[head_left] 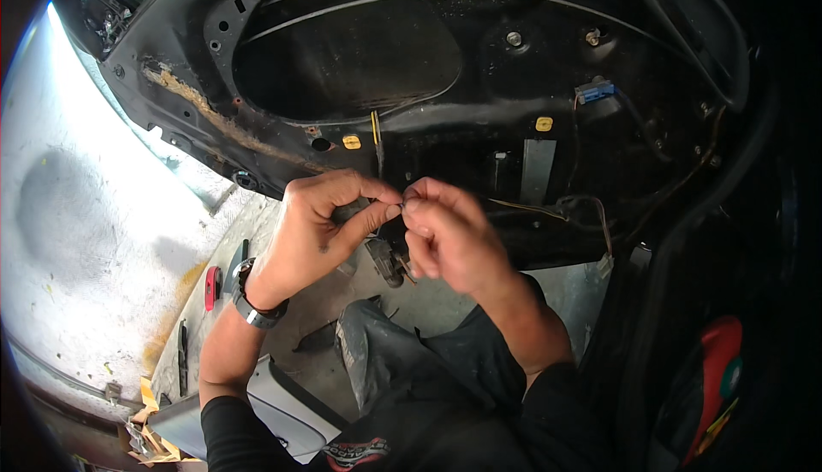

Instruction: Insulating and repairing electrical wires in a car door with tape.

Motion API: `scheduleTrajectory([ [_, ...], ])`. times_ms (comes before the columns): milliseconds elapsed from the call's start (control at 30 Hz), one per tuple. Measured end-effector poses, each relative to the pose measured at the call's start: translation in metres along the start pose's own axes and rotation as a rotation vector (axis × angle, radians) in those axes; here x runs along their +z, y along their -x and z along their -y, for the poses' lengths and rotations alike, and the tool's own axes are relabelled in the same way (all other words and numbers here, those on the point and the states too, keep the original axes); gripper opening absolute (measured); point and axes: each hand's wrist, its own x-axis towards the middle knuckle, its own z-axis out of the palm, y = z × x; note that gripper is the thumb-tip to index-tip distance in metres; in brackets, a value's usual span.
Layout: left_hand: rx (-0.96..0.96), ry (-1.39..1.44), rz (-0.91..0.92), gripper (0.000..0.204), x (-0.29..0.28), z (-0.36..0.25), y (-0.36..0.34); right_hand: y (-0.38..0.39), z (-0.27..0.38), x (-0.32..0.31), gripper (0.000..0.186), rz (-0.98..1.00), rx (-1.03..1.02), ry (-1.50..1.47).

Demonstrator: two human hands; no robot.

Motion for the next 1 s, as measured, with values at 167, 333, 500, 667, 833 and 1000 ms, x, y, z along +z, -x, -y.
scheduleTrajectory([
  [167,-0.051,0.018,-0.035,0.009,0.0,0.0,-0.002,-0.003,-0.011,-0.009,0.016,-0.105,-0.398,0.249],
  [333,-0.098,0.073,-0.049,0.009,0.001,-0.004,-0.002,-0.015,-0.031,-0.017,0.029,-0.266,-1.27,1.03],
  [500,-0.108,0.089,-0.035,0.009,-0.001,-0.004,-0.003,-0.023,-0.029,-0.021,0.025,-0.279,-1.352,1.099],
  [667,-0.129,0.127,-0.024,0.01,-0.003,-0.003,-0.003,-0.022,-0.024,-0.021,0.032,-0.24,-1.35,1.128],
  [833,-0.152,0.166,0.001,0.011,-0.005,-0.005,-0.004,-0.03,-0.033,-0.021,0.028,-0.252,-1.42,1.062],
  [1000,-0.18,0.222,0.031,0.011,-0.01,-0.008,-0.004,-0.03,-0.027,-0.021,0.026,-0.213,-1.45,1.073],
])
